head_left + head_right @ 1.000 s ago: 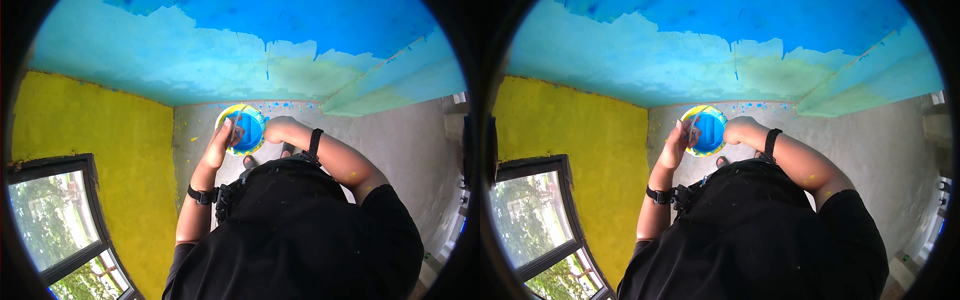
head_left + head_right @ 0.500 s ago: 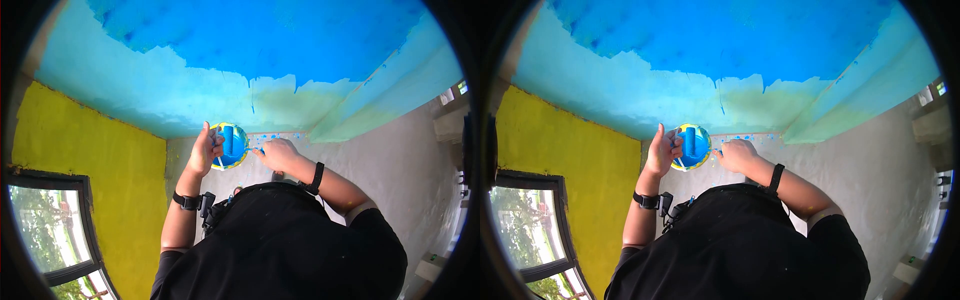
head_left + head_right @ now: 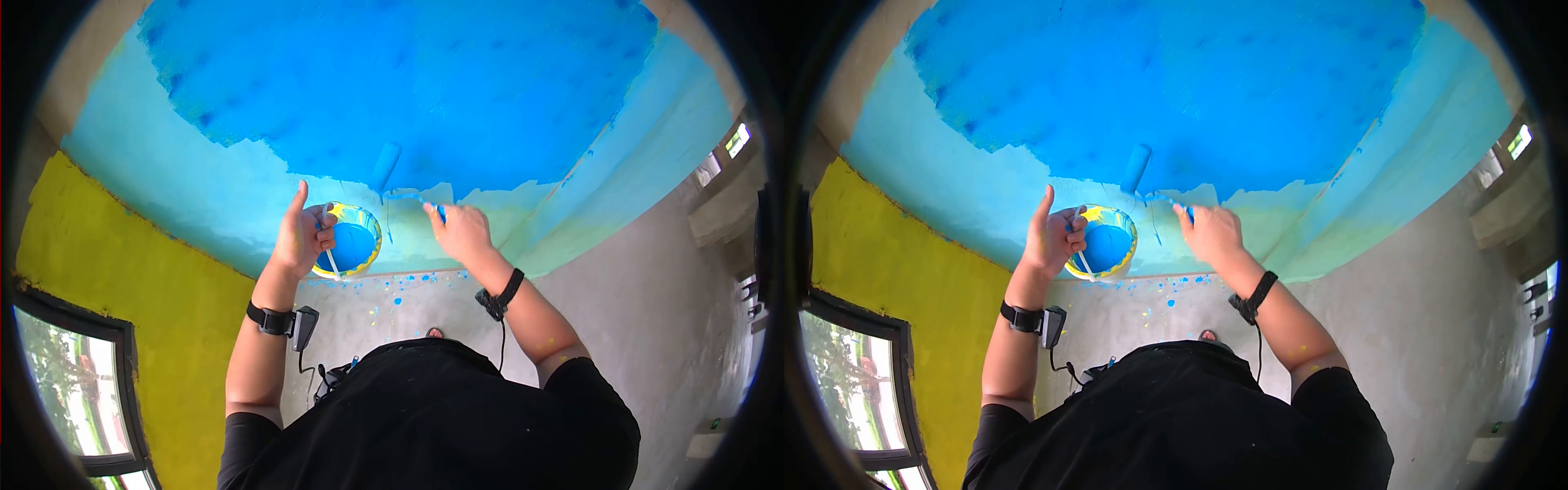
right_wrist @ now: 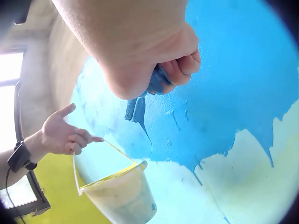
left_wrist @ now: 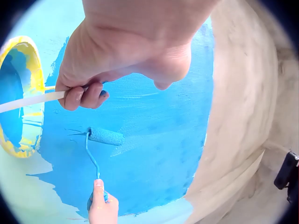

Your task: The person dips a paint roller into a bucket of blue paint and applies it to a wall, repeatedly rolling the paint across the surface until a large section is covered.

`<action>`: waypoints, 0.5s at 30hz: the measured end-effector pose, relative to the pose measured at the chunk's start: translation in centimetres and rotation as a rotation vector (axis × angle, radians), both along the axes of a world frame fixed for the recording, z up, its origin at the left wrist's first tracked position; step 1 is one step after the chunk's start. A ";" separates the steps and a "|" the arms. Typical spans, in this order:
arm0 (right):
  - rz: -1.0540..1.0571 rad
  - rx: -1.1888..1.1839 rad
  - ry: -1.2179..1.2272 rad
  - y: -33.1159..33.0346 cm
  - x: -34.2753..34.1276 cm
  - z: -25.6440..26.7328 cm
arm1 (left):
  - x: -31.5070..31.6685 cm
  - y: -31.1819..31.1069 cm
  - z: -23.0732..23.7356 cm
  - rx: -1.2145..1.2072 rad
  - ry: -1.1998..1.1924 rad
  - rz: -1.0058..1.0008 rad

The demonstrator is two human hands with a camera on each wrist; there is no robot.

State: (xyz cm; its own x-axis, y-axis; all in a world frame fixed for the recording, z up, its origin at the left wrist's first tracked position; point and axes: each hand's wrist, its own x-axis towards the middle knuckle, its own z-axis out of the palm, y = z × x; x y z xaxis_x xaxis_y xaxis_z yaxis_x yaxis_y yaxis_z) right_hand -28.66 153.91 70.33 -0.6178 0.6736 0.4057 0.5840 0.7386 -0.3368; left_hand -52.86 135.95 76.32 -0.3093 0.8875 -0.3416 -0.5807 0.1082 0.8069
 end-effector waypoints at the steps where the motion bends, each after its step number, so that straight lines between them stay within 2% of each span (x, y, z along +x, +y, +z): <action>1: -0.002 0.005 -0.001 1.5 -0.2 0.8 | 0.0 0.4 0.3 0.021 -0.002 0.008; 3: -0.111 0.077 -0.047 4.1 -0.8 3.0 | 0.2 0.8 1.3 0.023 0.001 0.019; 6: -0.151 0.167 0.025 7.9 -1.8 4.9 | 0.0 0.5 1.4 0.052 0.001 0.032; 9: -0.155 0.141 0.033 10.0 -2.7 6.8 | -0.4 -0.8 0.9 0.062 -0.016 0.065; 13: -0.171 0.195 0.017 11.1 -3.2 5.5 | -0.7 -3.1 -1.0 0.032 -0.041 0.115; 15: -0.157 0.070 0.041 11.7 -2.8 3.9 | -1.0 -4.5 -2.3 0.018 -0.058 0.125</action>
State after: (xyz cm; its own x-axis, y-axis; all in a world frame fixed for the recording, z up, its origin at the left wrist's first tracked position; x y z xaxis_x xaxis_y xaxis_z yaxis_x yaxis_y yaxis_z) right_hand -31.47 165.60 74.27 -0.4889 0.7296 0.4782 0.6810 0.6618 -0.3136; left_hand -53.82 131.43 73.99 -0.3977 0.8496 -0.3465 -0.6345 0.0181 0.7727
